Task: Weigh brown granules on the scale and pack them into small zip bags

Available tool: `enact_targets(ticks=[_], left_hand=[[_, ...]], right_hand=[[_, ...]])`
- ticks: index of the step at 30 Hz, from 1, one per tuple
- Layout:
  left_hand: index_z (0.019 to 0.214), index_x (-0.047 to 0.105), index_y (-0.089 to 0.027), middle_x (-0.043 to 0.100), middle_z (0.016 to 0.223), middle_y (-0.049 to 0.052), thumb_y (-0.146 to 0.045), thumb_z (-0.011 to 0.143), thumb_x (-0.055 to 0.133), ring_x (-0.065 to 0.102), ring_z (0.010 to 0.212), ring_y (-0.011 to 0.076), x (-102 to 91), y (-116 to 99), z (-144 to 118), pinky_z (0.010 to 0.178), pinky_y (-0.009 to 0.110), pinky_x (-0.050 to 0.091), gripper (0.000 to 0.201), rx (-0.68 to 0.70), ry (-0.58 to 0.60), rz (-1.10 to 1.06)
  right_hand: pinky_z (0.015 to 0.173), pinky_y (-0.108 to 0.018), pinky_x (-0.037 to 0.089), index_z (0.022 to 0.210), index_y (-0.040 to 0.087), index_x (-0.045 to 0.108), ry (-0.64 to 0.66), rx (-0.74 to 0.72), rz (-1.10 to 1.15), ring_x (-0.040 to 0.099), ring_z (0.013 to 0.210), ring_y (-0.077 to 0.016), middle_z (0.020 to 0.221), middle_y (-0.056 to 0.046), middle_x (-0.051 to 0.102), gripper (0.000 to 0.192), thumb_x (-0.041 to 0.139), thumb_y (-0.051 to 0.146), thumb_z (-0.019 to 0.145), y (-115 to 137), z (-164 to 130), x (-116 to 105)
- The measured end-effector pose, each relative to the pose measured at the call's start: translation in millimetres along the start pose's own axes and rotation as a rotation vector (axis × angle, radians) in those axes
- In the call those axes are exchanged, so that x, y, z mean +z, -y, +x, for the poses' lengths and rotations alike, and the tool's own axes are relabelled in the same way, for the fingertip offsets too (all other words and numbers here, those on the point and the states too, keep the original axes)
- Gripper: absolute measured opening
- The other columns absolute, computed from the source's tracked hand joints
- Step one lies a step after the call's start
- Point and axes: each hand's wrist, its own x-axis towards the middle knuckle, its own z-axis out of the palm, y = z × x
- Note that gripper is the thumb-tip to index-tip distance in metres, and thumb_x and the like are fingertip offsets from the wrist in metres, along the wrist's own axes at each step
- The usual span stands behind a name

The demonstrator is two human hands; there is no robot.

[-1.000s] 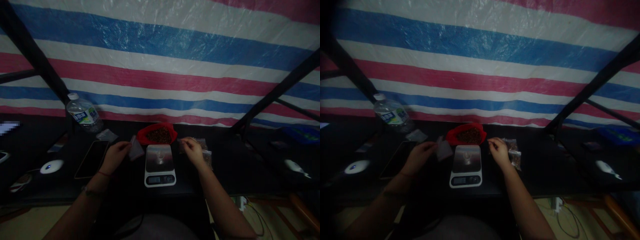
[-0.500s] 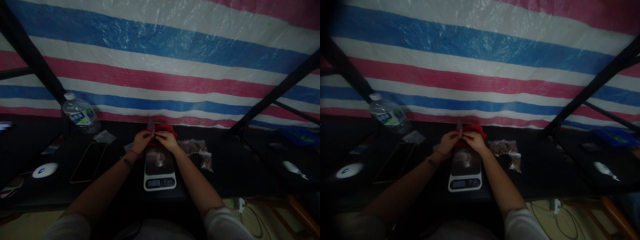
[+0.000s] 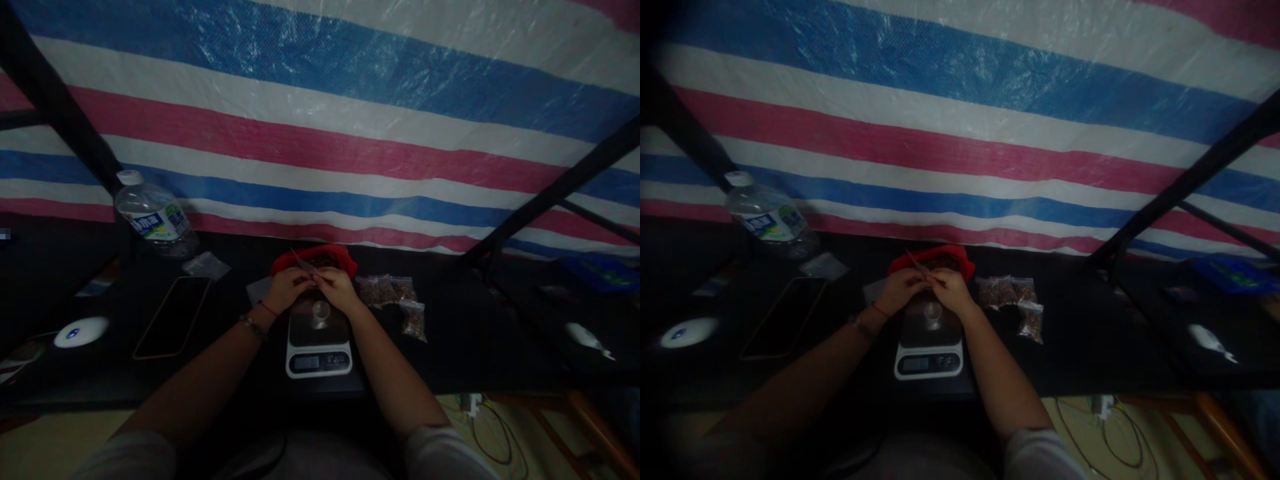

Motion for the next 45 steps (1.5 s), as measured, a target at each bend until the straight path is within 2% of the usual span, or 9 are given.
enact_targets(ticks=[5, 12, 21, 28, 35, 40, 45], left_hand=[[0.080, 0.070, -0.019, 0.071, 0.082, 0.002, -0.026, 0.082, 0.062, 0.065, 0.076, 0.0148, -1.0, -5.8, -1.2, 0.071, 0.026, 0.050, 0.011, 0.009, -0.013, -0.024], [0.079, 0.068, -0.019, 0.070, 0.078, 0.002, -0.027, 0.083, 0.058, 0.064, 0.075, 0.0163, 5.0, -13.4, -3.5, 0.074, 0.028, 0.050, 0.013, -0.009, -0.158, 0.070], [0.082, 0.065, -0.019, 0.068, 0.080, 0.004, -0.029, 0.086, 0.054, 0.064, 0.078, 0.0171, 8.9, -12.4, -5.7, 0.072, 0.028, 0.049, 0.016, -0.014, -0.247, 0.088], [0.083, 0.064, -0.018, 0.067, 0.081, 0.004, -0.029, 0.087, 0.053, 0.063, 0.078, 0.0168, 5.3, -15.6, -7.0, 0.074, 0.028, 0.049, 0.016, -0.014, -0.315, 0.086], [0.082, 0.063, -0.019, 0.067, 0.081, 0.004, -0.029, 0.087, 0.052, 0.062, 0.079, 0.0174, 3.0, -18.4, -7.9, 0.074, 0.029, 0.049, 0.016, -0.023, -0.329, 0.066], [0.080, 0.061, -0.019, 0.065, 0.077, 0.002, -0.031, 0.088, 0.052, 0.061, 0.073, 0.0162, -3.9, -14.8, -6.9, 0.071, 0.029, 0.048, 0.017, -0.064, -0.432, 0.071], [0.074, 0.058, -0.019, 0.061, 0.071, 0.001, -0.030, 0.086, 0.054, 0.059, 0.069, 0.0148, -4.6, -19.5, -9.4, 0.068, 0.028, 0.048, 0.017, 0.002, -0.458, 0.087]], right_hand=[[0.075, -0.028, 0.052, 0.083, 0.021, 0.074, -0.029, 0.003, -0.079, 0.066, 0.080, -0.0161, 0.084, -0.004, 0.072, 0.015, 0.059, 0.018, 0.083, 2.4, 0.9, -2.9], [0.069, -0.026, 0.048, 0.071, 0.019, 0.070, -0.048, 0.140, -0.172, 0.063, 0.070, -0.0155, 0.074, -0.003, 0.069, 0.016, 0.057, 0.015, 0.080, 13.4, 5.9, -1.6], [0.066, -0.026, 0.044, 0.067, 0.019, 0.067, -0.016, 0.216, -0.307, 0.061, 0.069, -0.0162, 0.070, -0.004, 0.068, 0.018, 0.055, 0.017, 0.080, 29.5, 12.9, -1.0], [0.060, -0.026, 0.040, 0.065, 0.018, 0.066, 0.020, 0.279, -0.390, 0.058, 0.062, -0.0156, 0.067, -0.004, 0.066, 0.020, 0.054, 0.020, 0.081, 48.6, 21.4, 1.1], [0.060, -0.026, 0.042, 0.069, 0.019, 0.067, 0.033, 0.298, -0.506, 0.061, 0.066, -0.0174, 0.074, -0.006, 0.070, 0.017, 0.055, 0.021, 0.080, 61.0, 22.4, 4.3], [0.058, -0.028, 0.041, 0.063, 0.018, 0.064, 0.064, 0.331, -0.602, 0.058, 0.060, -0.0175, 0.068, -0.008, 0.067, 0.019, 0.054, 0.021, 0.079, 62.3, 21.5, 4.9], [0.062, -0.028, 0.044, 0.055, 0.020, 0.055, -0.048, 0.297, -0.537, 0.055, 0.063, -0.0167, 0.066, -0.005, 0.059, 0.024, 0.056, 0.022, 0.079, 60.7, 23.3, 3.7]])
